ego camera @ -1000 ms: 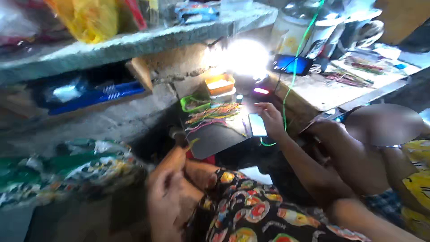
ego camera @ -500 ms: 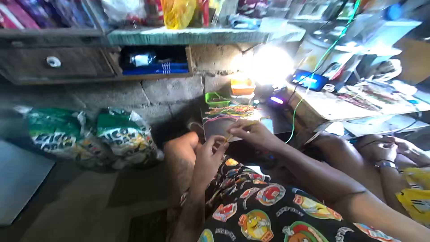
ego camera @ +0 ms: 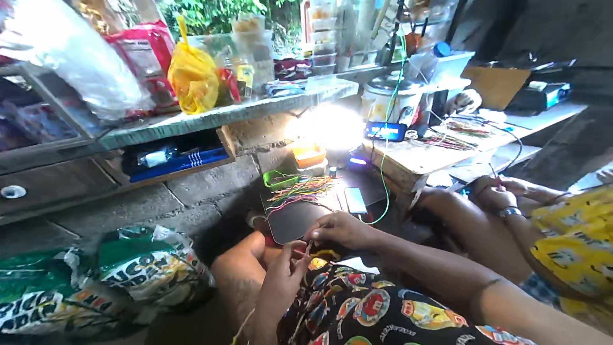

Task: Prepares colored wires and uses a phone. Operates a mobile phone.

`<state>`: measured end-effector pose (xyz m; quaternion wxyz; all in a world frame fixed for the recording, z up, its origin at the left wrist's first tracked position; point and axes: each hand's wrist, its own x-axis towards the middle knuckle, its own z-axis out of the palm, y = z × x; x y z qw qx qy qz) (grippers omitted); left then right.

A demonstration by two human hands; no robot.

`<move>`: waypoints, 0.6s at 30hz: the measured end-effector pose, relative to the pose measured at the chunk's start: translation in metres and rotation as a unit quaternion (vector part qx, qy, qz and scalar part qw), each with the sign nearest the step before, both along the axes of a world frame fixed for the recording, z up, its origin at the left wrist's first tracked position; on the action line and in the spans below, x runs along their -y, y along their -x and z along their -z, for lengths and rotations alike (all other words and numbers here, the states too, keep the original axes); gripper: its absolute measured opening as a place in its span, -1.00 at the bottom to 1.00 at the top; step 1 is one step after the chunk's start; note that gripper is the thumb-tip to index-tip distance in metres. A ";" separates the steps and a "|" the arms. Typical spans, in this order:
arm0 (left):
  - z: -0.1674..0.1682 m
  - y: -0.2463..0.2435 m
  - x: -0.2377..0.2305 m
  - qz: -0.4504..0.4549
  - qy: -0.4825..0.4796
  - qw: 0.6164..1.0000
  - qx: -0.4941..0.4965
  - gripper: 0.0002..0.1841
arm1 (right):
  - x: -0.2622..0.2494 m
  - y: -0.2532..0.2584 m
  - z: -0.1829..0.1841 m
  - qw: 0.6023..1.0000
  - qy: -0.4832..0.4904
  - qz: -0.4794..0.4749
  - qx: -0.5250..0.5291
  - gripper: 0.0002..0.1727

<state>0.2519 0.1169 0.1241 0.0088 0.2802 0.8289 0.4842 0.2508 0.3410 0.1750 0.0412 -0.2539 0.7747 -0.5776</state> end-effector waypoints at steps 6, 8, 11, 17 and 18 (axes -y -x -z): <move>0.013 0.011 -0.007 -0.102 -0.163 0.981 -0.028 -0.79 | -0.002 -0.014 0.001 0.983 -0.082 0.015 -0.161 -0.65; 0.014 0.013 -0.008 -0.069 -0.343 0.936 -0.036 -0.86 | -0.003 -0.010 0.004 0.988 -0.058 0.047 -0.132 -0.60; 0.013 0.010 -0.001 0.096 -0.372 0.922 -0.040 -0.83 | -0.006 0.008 0.012 0.996 0.011 0.072 -0.054 -0.61; 0.011 0.012 -0.002 0.055 -0.008 0.993 0.106 -0.55 | -0.012 0.018 0.010 0.982 -0.123 0.044 -0.137 -0.59; 0.013 0.016 -0.001 0.031 -0.001 0.993 0.115 -0.53 | -0.014 0.016 0.008 0.976 -0.149 0.023 -0.158 -0.58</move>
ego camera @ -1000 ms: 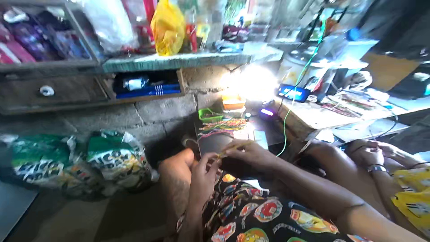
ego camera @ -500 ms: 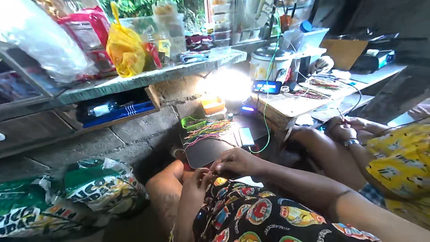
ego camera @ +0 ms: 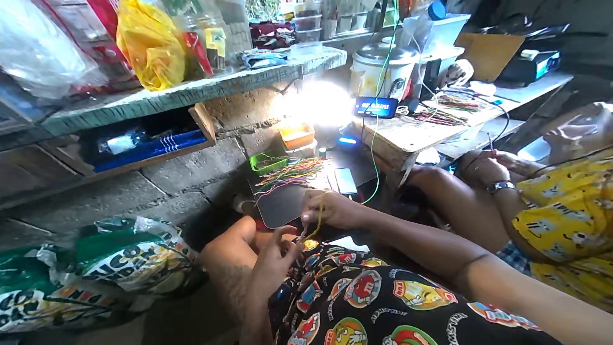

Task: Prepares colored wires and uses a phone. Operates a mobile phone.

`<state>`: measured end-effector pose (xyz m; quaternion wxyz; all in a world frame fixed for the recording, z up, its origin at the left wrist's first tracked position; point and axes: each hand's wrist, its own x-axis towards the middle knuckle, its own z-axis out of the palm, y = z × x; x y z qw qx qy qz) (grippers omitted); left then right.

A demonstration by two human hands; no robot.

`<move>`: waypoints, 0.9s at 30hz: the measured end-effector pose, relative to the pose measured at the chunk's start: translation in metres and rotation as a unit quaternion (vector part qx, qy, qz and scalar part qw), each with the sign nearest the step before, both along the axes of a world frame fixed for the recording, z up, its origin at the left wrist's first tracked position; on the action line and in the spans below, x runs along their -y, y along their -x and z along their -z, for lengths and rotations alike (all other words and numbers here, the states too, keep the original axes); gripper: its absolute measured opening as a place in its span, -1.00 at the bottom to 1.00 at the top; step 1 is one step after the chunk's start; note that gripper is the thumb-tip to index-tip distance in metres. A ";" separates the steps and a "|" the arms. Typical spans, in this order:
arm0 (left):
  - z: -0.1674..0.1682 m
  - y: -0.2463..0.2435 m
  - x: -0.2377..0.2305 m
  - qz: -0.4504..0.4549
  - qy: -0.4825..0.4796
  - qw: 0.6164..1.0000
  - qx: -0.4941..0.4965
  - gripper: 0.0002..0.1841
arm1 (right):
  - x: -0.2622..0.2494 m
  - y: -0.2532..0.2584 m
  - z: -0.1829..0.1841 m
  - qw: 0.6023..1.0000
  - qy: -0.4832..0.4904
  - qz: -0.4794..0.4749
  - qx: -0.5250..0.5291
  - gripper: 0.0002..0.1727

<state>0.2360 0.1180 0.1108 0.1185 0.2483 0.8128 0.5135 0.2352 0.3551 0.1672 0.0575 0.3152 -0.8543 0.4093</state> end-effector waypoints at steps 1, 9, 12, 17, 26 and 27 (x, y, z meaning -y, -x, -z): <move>0.003 0.004 0.002 -0.020 -0.002 1.000 0.000 -0.55 | -0.001 -0.004 -0.004 0.999 -0.029 -0.014 -0.017 -0.56; -0.007 0.005 0.019 -0.187 -0.129 0.966 -0.127 -0.86 | 0.018 -0.010 -0.003 0.997 -0.060 -0.023 -0.043 -0.70; -0.005 0.009 0.025 -0.190 -0.173 0.962 -0.094 -0.90 | 0.024 -0.009 0.001 0.998 -0.031 -0.027 0.050 -0.78; 0.000 0.012 0.028 -0.149 -0.255 0.954 -0.043 -0.88 | 0.022 -0.007 0.000 0.991 -0.012 -0.003 0.137 -0.79; -0.001 0.012 0.024 0.015 0.113 0.993 0.015 -0.73 | 0.000 -0.012 -0.003 0.999 0.025 0.015 0.044 -0.76; 0.003 0.017 0.018 -0.022 0.124 0.992 0.015 -0.71 | 0.002 -0.017 -0.004 0.999 0.021 0.005 0.024 -0.75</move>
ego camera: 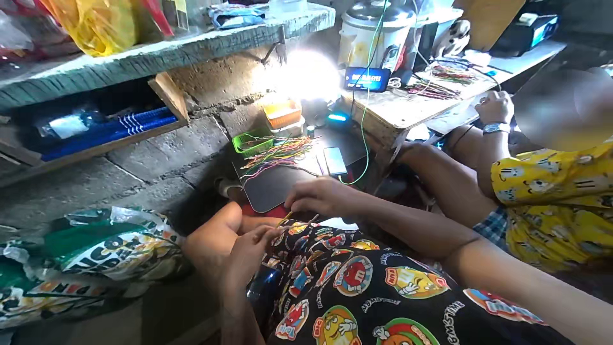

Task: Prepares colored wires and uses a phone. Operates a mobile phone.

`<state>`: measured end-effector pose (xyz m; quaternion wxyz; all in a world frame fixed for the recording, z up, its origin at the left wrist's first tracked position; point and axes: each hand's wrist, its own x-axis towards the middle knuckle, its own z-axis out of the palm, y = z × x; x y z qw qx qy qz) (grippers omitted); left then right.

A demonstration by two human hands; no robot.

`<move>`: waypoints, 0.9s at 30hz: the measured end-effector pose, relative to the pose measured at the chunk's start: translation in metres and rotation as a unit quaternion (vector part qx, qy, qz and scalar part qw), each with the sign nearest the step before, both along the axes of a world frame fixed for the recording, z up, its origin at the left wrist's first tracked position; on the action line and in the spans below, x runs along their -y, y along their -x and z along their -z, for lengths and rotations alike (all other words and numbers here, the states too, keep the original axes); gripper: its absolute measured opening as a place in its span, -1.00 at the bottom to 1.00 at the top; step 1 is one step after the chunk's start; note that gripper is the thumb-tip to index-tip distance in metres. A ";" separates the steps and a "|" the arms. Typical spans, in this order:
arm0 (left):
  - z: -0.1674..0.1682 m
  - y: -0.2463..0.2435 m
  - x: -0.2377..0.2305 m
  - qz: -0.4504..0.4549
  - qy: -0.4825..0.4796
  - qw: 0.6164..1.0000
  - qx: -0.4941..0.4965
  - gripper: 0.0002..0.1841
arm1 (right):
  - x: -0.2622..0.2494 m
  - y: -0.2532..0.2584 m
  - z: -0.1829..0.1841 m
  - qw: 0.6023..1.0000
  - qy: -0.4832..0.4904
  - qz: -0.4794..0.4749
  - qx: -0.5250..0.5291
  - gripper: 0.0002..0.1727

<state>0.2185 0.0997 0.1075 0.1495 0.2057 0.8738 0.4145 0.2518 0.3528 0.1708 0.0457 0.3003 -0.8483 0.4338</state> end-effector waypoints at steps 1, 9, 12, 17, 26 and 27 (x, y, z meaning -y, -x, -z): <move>0.006 0.005 -0.002 -0.032 -0.038 0.999 -0.016 -0.71 | 0.004 -0.005 0.000 1.000 -0.006 -0.010 -0.013 -0.74; 0.000 -0.006 0.019 0.048 -0.422 0.905 0.022 -0.80 | -0.030 0.027 0.033 0.992 -0.047 0.094 -0.073 -0.78; -0.001 -0.007 0.008 0.094 -0.221 0.970 0.045 -0.56 | -0.039 0.028 0.021 0.992 0.014 0.123 -0.014 -0.74; 0.021 0.012 -0.020 -0.047 -0.060 0.997 0.024 -0.70 | -0.022 0.001 -0.012 0.997 0.001 0.078 -0.021 -0.77; 0.015 0.004 0.015 0.060 -0.336 0.939 0.053 -0.74 | -0.043 0.033 0.001 0.979 0.088 0.177 0.037 -0.75; 0.017 0.004 0.011 0.092 -0.277 0.955 0.059 -0.68 | -0.043 0.037 0.001 0.974 0.111 0.191 0.048 -0.76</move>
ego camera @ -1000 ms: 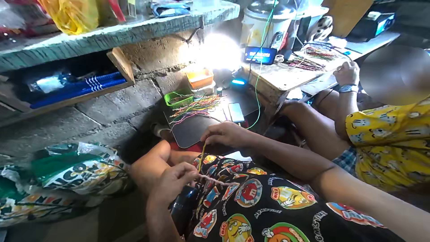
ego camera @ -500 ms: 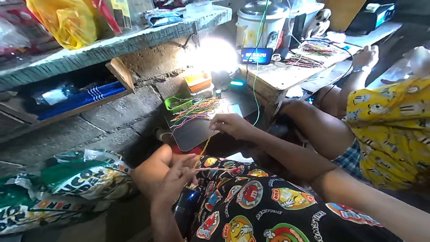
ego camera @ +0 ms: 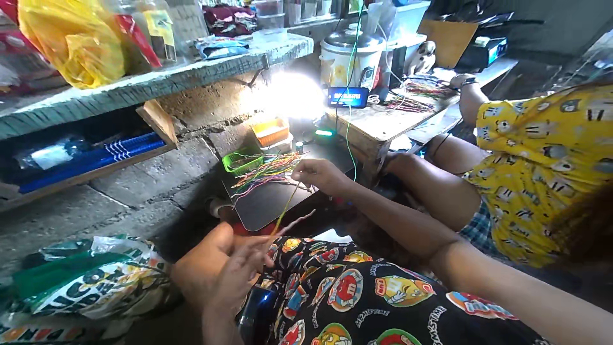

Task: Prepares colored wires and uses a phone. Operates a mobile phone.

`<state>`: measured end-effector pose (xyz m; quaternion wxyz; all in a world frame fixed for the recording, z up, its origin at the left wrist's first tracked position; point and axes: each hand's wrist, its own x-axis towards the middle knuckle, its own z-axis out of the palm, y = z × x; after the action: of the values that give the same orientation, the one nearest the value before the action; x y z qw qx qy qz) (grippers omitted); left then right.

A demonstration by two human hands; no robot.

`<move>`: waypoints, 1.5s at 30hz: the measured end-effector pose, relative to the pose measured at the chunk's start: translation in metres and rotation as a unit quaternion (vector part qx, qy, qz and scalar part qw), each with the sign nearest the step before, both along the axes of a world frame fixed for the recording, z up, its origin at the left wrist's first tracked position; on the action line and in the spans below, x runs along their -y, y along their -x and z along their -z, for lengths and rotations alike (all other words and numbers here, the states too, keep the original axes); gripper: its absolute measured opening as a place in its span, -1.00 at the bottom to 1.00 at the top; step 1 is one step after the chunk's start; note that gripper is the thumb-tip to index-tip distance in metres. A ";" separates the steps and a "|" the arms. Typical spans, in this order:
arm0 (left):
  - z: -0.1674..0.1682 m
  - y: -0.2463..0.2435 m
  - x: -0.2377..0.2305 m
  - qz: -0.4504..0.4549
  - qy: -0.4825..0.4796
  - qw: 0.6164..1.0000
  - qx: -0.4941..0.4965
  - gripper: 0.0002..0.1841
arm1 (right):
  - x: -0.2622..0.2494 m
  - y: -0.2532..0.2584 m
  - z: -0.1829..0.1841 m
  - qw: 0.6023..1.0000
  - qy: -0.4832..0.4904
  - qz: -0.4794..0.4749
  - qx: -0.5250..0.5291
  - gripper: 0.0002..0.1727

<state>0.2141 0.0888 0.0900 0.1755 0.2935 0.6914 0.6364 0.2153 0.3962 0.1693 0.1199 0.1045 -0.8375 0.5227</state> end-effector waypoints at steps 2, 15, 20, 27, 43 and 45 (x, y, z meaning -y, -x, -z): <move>0.005 0.004 -0.015 0.032 0.147 0.988 -0.021 -0.62 | 0.002 0.000 0.000 0.999 0.032 -0.005 -0.002 -0.79; -0.011 -0.009 0.002 -0.007 -0.184 0.983 -0.022 -0.70 | -0.008 0.010 0.010 0.999 0.047 0.023 -0.013 -0.77; 0.004 0.002 -0.025 -0.058 0.230 0.971 -0.043 -0.65 | -0.005 -0.008 -0.007 0.994 0.097 0.002 -0.041 -0.83; 0.005 0.009 -0.007 -0.172 -0.233 0.956 0.050 -0.81 | -0.019 -0.001 0.008 0.988 0.151 -0.031 -0.030 -0.83; -0.005 0.011 0.026 -0.203 -0.209 0.953 -0.086 -0.84 | -0.022 -0.009 -0.016 0.980 0.189 -0.049 0.048 -0.84; -0.014 0.001 0.035 -0.073 -0.198 0.972 -0.104 -0.82 | -0.028 -0.001 -0.012 0.975 0.217 -0.007 0.047 -0.84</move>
<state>0.2131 0.0539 0.1038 -0.0062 0.3362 0.5855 0.7377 0.2167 0.4245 0.1814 0.0963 0.0568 -0.7083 0.6970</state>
